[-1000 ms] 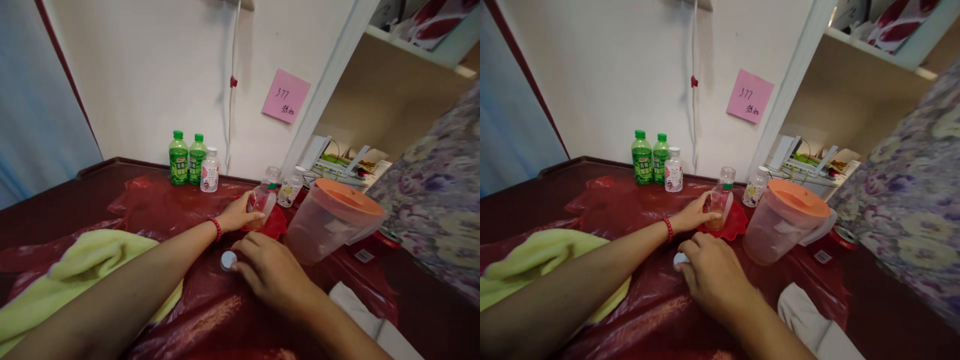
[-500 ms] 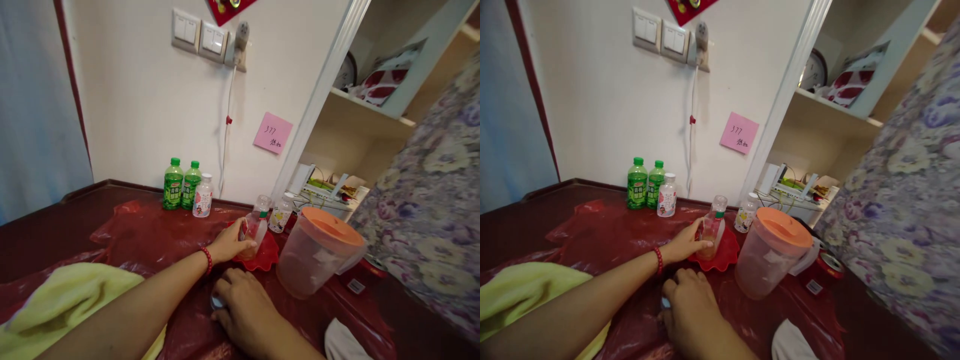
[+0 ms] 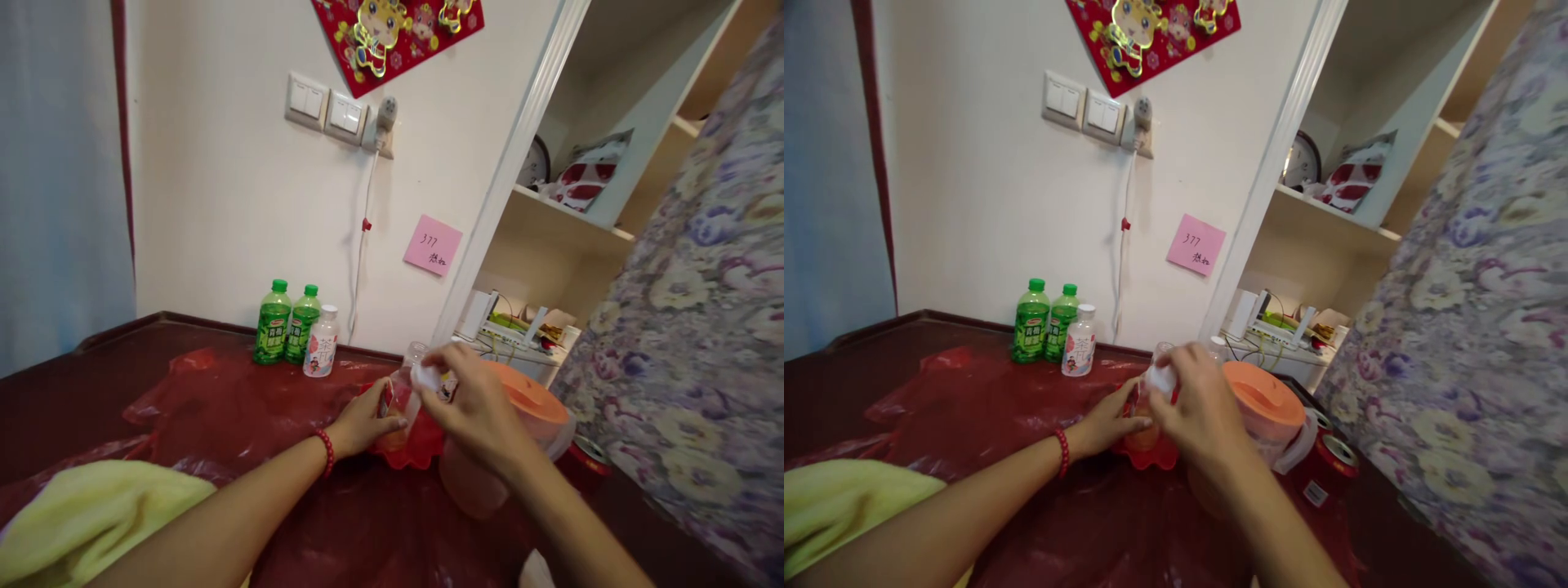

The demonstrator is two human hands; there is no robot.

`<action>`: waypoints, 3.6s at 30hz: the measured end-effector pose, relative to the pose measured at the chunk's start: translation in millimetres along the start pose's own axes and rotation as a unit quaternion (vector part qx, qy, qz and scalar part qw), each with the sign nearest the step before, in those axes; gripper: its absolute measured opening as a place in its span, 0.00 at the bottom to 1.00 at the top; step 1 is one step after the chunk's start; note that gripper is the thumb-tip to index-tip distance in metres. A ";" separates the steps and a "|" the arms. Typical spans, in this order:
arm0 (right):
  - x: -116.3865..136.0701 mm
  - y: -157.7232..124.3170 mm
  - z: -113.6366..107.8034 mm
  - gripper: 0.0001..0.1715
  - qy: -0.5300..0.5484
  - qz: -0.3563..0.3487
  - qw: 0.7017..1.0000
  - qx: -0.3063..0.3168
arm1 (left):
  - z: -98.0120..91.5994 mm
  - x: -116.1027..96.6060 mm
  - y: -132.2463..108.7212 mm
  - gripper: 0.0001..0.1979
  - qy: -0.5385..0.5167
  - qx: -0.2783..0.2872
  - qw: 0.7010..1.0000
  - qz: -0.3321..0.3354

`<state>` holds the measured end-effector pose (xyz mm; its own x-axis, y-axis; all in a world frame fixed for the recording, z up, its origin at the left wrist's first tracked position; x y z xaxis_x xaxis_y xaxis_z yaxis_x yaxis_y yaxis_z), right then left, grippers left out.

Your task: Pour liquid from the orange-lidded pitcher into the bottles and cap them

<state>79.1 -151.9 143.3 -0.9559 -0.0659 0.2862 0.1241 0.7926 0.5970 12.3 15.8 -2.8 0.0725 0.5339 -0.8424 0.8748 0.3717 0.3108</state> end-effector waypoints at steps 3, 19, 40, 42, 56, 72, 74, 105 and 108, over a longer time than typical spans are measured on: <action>-18.8 37.8 -20.8 0.10 -0.045 0.031 0.998 -0.008 | -0.8 -1.6 -1.5 0.38 0.006 -0.007 1.000 -0.004; -49.2 76.4 -2.0 0.07 -0.046 0.084 0.982 0.163 | -1.6 -4.5 -3.7 0.35 0.027 -0.015 0.999 -0.017; -41.1 84.1 -2.5 0.12 -0.090 0.088 0.970 0.208 | -1.4 -7.0 -4.0 0.35 0.029 -0.017 0.999 -0.015; -41.6 82.9 -1.3 0.13 -0.099 0.091 0.970 0.204 | -1.5 -7.2 -4.1 0.35 0.031 -0.017 0.999 -0.014; -42.8 78.5 -15.7 0.19 -0.085 0.077 0.965 0.234 | -1.8 -8.0 -3.9 0.37 0.039 -0.017 0.999 -0.025; -41.3 78.2 -8.5 0.20 -0.100 0.073 0.965 0.230 | -1.6 -3.1 -3.0 0.37 0.024 -0.011 1.000 -0.012; -42.8 78.3 -5.6 0.16 -0.111 0.078 0.967 0.214 | -2.0 -2.6 -2.7 0.38 0.019 -0.014 1.000 -0.013; -48.8 79.8 -2.3 0.30 0.038 0.110 0.968 0.224 | -1.5 6.1 1.8 0.37 0.011 0.004 1.000 -0.019; -45.3 79.6 -5.0 0.27 0.031 0.114 0.967 0.227 | -1.9 4.4 0.9 0.37 0.018 0.003 1.000 -0.024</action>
<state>133.6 -88.9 181.7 -0.8979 0.1160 0.4247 0.1859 0.9743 0.1269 12.5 19.9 -5.4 0.0142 0.5421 -0.8402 0.8797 0.3927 0.2682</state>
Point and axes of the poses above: each hand's wrist, its own y-axis towards the middle knuckle, its own z-axis out of the palm, x = y × z, the point moved 2 cm from there along y, towards the middle knuckle, and after that the axes turned 4 degrees about x, right-handed, at the moved point
